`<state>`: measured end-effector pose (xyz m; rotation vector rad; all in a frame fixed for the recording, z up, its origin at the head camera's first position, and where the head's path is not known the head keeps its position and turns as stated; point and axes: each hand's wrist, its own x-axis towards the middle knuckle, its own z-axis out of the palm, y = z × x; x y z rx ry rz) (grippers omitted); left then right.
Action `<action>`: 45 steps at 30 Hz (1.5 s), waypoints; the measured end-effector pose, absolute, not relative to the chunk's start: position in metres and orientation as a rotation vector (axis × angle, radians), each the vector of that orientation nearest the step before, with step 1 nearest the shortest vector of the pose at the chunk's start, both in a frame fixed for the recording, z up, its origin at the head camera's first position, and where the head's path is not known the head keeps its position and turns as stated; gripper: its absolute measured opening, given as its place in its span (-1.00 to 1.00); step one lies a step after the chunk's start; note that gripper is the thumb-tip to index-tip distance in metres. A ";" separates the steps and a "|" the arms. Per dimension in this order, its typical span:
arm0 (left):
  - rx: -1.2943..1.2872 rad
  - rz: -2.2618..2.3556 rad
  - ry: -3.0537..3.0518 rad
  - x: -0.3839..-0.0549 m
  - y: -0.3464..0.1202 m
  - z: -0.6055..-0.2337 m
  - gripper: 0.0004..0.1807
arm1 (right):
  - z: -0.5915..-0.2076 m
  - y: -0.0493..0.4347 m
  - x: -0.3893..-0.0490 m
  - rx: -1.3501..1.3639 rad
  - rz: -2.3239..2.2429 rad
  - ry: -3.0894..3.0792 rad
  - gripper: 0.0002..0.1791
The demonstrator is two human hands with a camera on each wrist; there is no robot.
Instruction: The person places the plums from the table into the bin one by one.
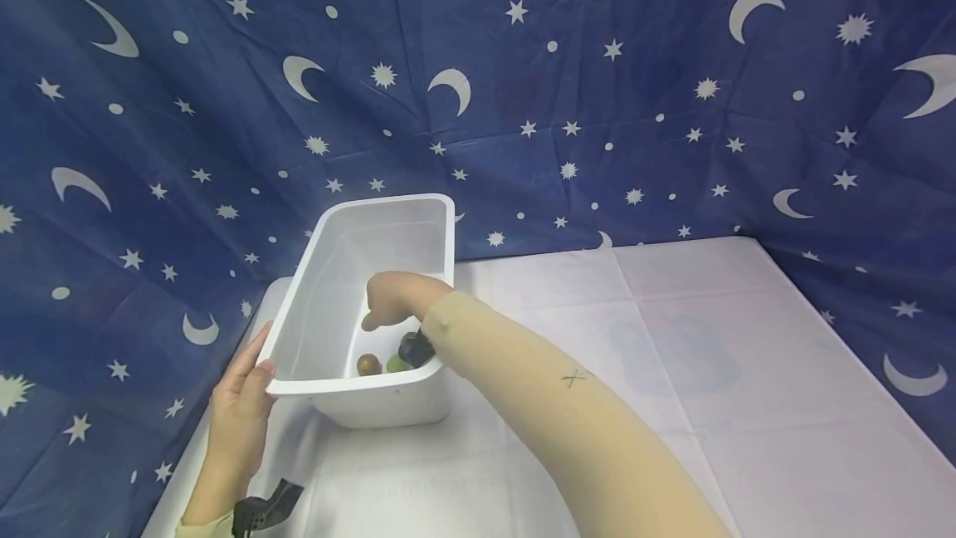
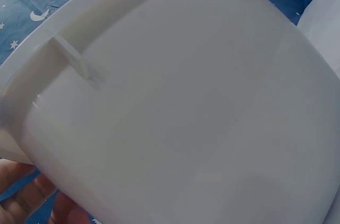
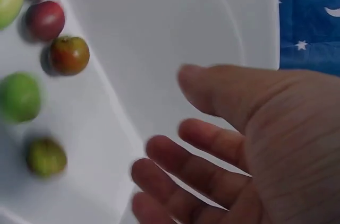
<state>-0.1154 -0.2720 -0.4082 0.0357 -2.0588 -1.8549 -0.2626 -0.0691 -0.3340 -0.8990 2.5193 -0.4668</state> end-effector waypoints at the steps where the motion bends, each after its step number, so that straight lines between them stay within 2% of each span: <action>1: 0.032 -1.858 -2.056 -0.116 -0.271 -0.408 -0.49 | -0.333 -0.067 -0.263 -0.912 -0.498 2.523 -0.65; 12: 0.041 -1.853 -2.087 -0.116 -0.269 -0.409 -0.50 | -0.301 -0.009 -0.251 -0.951 -1.401 2.453 -0.71; 18: 0.071 -1.794 -2.156 -0.112 -0.275 -0.409 -0.50 | -0.308 0.028 -0.244 -0.866 -1.582 2.522 -0.65; 28: 0.132 -1.719 -2.210 -0.106 -0.280 -0.405 -0.50 | -0.331 0.077 -0.230 -0.772 -1.642 2.530 -0.65; 36: 0.141 -1.634 -2.254 -0.106 -0.276 -0.402 -0.51 | -0.353 0.110 -0.222 -0.695 -1.459 2.710 -0.65; 45: 0.127 -1.236 -2.443 -0.109 -0.269 -0.379 -0.46 | -0.380 0.135 -0.206 -0.623 -1.108 3.051 -0.54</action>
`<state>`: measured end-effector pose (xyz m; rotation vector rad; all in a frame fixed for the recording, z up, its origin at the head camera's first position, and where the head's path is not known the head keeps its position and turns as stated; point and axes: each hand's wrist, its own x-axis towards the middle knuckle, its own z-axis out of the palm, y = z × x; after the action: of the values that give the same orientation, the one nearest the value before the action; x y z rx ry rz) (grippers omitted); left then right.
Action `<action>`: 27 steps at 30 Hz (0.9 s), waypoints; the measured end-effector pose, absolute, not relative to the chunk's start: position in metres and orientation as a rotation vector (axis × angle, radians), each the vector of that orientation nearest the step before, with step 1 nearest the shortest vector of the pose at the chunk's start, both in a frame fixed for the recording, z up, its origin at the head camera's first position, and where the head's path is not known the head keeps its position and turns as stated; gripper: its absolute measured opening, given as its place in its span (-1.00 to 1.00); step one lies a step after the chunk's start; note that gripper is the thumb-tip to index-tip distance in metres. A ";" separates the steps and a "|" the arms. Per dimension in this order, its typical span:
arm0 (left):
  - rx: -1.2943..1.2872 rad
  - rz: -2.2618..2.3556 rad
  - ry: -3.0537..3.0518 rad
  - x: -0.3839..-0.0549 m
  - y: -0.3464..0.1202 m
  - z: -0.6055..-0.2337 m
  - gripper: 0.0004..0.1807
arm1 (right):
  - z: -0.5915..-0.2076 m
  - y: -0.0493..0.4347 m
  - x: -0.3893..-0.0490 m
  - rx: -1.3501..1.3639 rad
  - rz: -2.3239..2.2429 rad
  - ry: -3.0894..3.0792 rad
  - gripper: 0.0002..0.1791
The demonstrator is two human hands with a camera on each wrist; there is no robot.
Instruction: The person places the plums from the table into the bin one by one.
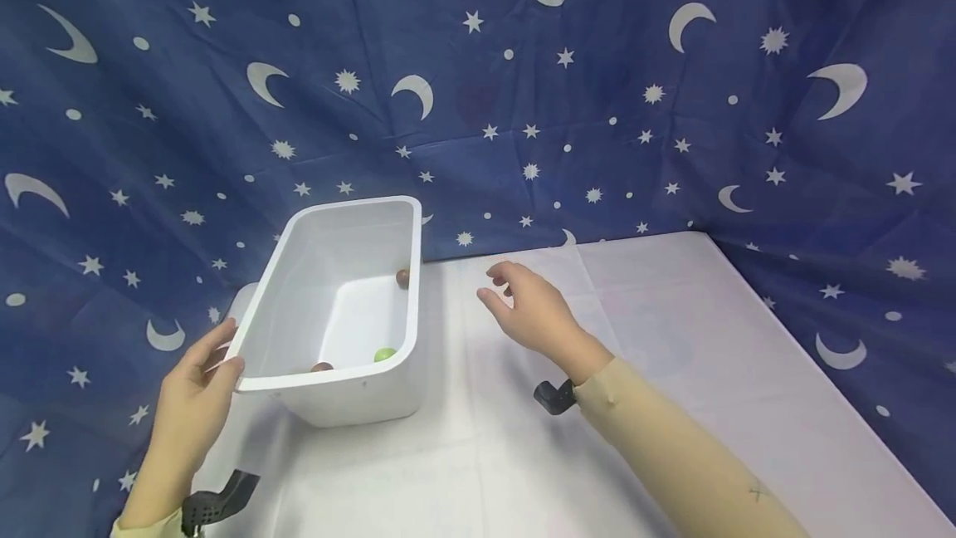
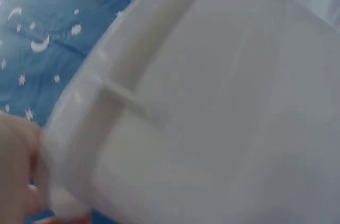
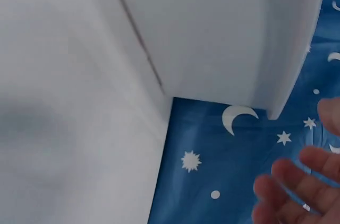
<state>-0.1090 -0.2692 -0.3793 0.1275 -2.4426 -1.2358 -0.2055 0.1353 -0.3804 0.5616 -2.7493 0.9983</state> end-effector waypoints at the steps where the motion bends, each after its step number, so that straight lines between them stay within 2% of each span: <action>1: 0.117 -1.196 -2.462 -0.109 -0.267 -0.376 -0.44 | -0.382 0.136 -0.204 0.552 0.919 -2.754 -0.52; 7: -0.016 -0.867 -2.546 -0.107 -0.241 -0.359 -0.41 | -0.393 0.137 -0.191 0.569 0.434 -2.714 -0.48; 11: -0.144 -0.626 -2.612 -0.105 -0.212 -0.349 -0.29 | -0.395 0.137 -0.182 0.577 0.234 -2.650 -0.41; 18: -0.230 -0.278 -2.783 -0.107 -0.155 -0.343 0.06 | -0.388 0.137 -0.169 0.500 0.134 -2.738 -0.10; 22: -0.263 -0.221 -2.863 -0.109 -0.137 -0.348 0.13 | -0.384 0.134 -0.163 0.417 0.142 -2.835 0.01; 27: -0.228 -0.198 -2.904 -0.111 -0.135 -0.352 0.14 | -0.381 0.129 -0.161 0.348 0.116 -2.871 0.09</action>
<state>-0.1109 -0.1348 -0.3524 -0.2279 -2.9039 -0.1980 -0.1613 0.1294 -0.3813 0.3476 -2.8709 0.1156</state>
